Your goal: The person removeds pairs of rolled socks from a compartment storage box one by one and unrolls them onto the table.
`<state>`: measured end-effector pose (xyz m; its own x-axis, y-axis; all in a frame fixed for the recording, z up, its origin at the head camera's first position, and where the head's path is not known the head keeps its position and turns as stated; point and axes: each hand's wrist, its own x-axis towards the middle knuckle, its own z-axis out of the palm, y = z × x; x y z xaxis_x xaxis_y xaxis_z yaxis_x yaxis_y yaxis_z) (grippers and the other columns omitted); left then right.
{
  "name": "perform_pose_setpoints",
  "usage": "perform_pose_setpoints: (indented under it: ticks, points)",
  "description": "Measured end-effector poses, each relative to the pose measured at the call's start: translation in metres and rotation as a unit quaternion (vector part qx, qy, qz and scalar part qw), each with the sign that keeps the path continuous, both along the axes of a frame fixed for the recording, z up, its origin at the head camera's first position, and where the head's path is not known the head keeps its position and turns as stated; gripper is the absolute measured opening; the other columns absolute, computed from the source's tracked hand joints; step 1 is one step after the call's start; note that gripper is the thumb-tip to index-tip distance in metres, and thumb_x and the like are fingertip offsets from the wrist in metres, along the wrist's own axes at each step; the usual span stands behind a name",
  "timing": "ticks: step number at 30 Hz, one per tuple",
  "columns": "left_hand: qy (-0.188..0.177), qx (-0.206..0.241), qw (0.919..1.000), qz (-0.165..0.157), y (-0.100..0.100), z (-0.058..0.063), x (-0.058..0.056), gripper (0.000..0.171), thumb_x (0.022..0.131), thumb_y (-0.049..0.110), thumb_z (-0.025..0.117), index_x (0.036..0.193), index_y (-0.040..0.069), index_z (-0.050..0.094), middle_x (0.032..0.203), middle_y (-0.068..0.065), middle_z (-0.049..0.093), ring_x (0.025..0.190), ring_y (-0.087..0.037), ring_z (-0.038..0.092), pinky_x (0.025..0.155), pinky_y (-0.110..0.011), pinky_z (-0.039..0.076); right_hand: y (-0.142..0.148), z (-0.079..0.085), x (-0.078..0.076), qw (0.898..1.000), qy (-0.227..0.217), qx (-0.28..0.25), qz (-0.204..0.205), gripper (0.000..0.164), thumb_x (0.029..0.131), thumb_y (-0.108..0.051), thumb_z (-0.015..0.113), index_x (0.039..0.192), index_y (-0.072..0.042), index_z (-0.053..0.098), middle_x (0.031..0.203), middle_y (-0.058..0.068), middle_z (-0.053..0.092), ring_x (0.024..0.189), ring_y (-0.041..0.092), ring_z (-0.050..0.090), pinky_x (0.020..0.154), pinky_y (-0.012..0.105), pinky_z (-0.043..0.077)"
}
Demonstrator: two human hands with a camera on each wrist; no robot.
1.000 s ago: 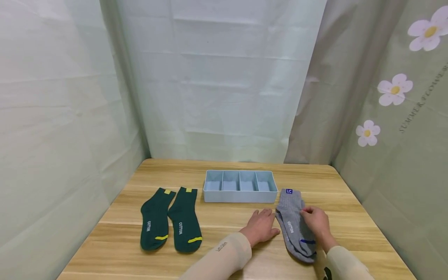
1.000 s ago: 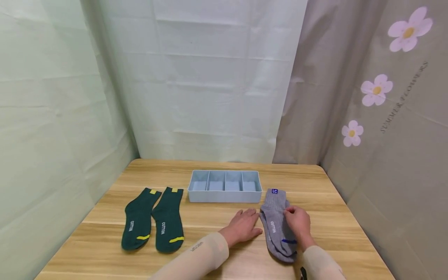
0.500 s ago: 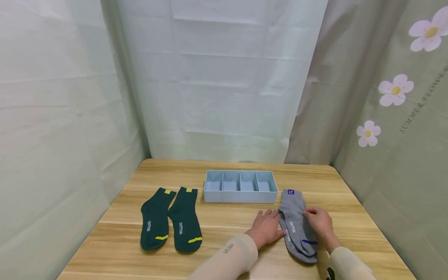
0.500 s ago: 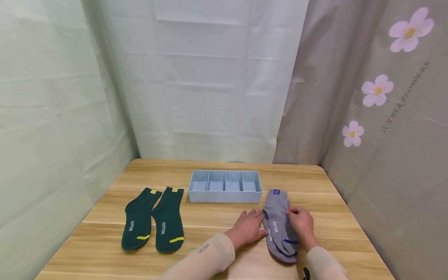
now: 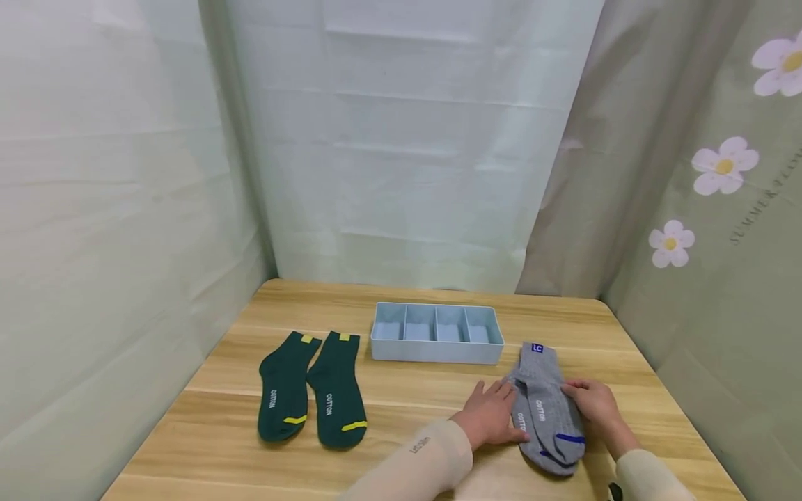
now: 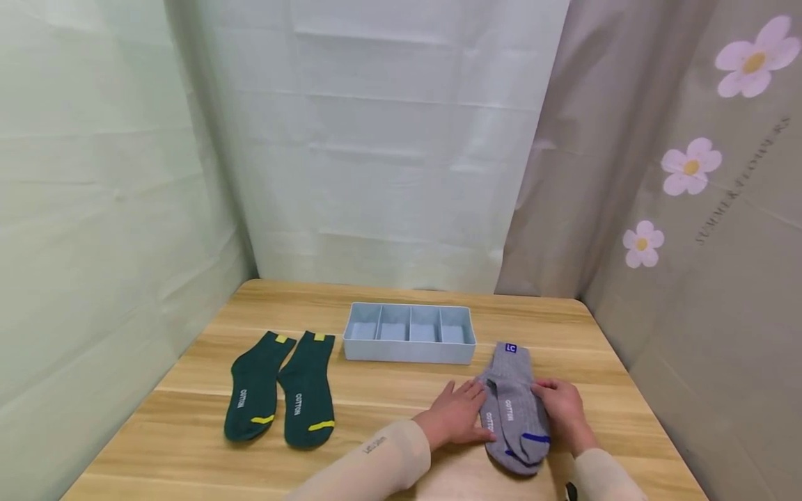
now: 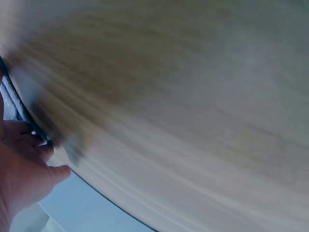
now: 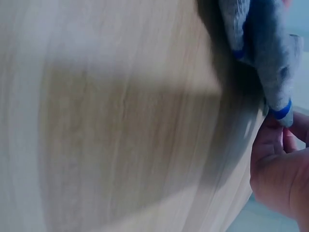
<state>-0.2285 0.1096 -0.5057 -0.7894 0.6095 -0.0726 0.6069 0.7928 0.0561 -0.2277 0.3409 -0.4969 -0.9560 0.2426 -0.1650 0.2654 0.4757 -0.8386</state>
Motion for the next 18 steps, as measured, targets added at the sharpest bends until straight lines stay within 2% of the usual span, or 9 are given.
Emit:
perform_pose_setpoints:
  ticks: [6, 11, 18]
  points:
    - [-0.006, -0.012, 0.9999, 0.009, 0.004, -0.003, 0.002, 0.085, 0.085, 0.076, 0.053, 0.150, 0.022, 0.043, 0.157, 0.009, 0.033, 0.145, -0.012, 0.029, 0.115, -0.041, 0.027, 0.021, 0.001, 0.008, 0.999, -0.016, -0.041, 0.000, 0.036, 0.096, -0.011, 0.061, 0.116, 0.019, 0.058, 0.093, 0.010, 0.065, 0.078, 0.016, 0.058, 0.064, 0.030, 0.052]
    - [-0.011, -0.012, 0.9999, 0.005, 0.004, -0.002, 0.001, 0.087, 0.084, 0.076, 0.054, 0.151, 0.021, 0.042, 0.157, 0.007, 0.033, 0.145, -0.012, 0.028, 0.116, -0.041, 0.026, 0.041, -0.001, 0.015, 1.000, -0.027, -0.003, -0.008, 0.038, 0.095, -0.014, 0.063, 0.114, 0.018, 0.059, 0.091, 0.009, 0.065, 0.077, 0.016, 0.057, 0.063, 0.029, 0.051]
    - [0.003, -0.014, 0.9995, -0.029, 0.003, 0.005, 0.002, 0.079, 0.087, 0.070, 0.056, 0.150, 0.022, 0.044, 0.158, 0.005, 0.033, 0.146, -0.012, 0.026, 0.116, -0.037, 0.027, 0.054, -0.004, 0.023, 0.999, -0.042, -0.009, -0.027, 0.038, 0.092, -0.011, 0.064, 0.113, 0.020, 0.058, 0.082, 0.005, 0.063, 0.071, 0.014, 0.058, 0.060, 0.031, 0.052]
